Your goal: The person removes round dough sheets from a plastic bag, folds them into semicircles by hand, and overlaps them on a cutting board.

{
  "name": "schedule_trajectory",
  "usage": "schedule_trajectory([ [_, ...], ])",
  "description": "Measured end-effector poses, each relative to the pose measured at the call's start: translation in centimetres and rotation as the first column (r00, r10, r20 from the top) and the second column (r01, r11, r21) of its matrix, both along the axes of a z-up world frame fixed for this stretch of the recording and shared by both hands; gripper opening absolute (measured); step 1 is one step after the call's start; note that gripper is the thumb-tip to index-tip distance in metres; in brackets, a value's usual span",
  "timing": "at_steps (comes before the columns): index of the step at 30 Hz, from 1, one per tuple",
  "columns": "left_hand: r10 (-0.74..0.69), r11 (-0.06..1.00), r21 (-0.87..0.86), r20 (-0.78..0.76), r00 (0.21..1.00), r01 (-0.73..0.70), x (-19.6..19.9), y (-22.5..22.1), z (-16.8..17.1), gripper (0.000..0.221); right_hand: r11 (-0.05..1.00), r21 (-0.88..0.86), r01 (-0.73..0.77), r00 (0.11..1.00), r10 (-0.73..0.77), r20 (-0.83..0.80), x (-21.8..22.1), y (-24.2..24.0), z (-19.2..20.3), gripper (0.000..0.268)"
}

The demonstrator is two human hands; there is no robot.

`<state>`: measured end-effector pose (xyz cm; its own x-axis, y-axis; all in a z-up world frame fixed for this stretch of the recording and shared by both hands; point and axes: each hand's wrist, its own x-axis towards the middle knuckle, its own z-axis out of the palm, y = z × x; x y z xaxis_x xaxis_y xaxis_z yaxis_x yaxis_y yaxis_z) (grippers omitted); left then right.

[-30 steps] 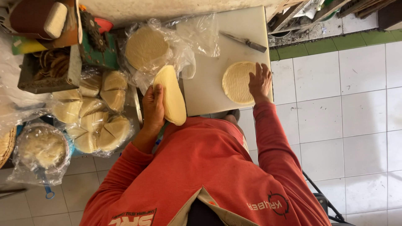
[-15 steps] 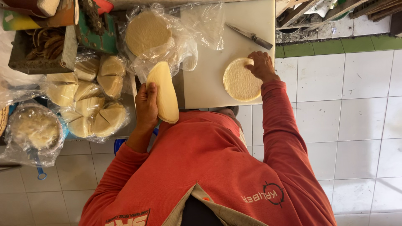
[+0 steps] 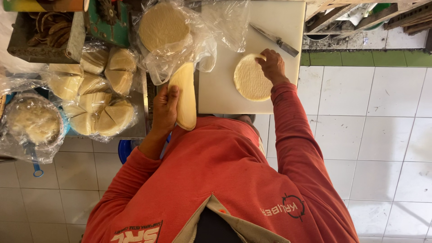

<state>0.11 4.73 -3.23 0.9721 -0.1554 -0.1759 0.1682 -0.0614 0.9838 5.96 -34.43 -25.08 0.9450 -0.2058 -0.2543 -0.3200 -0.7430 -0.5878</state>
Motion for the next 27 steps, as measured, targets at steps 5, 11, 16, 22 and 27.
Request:
schedule_trajectory([
  [5,-0.07,0.996,0.057,0.039,0.997,0.068,0.4,-1.1,-0.5,0.038,0.984,-0.172,0.04,0.934,0.024,0.355,-1.0,0.8,2.0,0.031],
  [11,-0.093,0.994,-0.059,0.037,0.995,0.095,2.2,-4.6,-2.7,0.038,0.926,0.36,-0.113,0.866,-0.086,0.493,-3.9,7.4,12.4,0.023],
  [16,-0.087,0.99,-0.104,0.054,0.995,0.092,3.0,-7.5,-4.1,0.025,0.878,0.346,-0.332,0.778,0.047,0.627,-7.9,14.2,20.5,0.041],
  [22,-0.235,0.905,-0.398,-0.176,0.956,0.149,2.6,-8.6,-1.7,0.019,0.925,0.286,-0.251,0.78,0.018,0.626,-8.8,12.8,24.8,0.04],
  [27,-0.419,0.783,-0.577,-0.212,0.883,0.233,2.6,-10.3,-1.2,0.021,0.927,0.323,-0.191,0.785,-0.053,0.617,-10.8,11.5,24.4,0.033],
])
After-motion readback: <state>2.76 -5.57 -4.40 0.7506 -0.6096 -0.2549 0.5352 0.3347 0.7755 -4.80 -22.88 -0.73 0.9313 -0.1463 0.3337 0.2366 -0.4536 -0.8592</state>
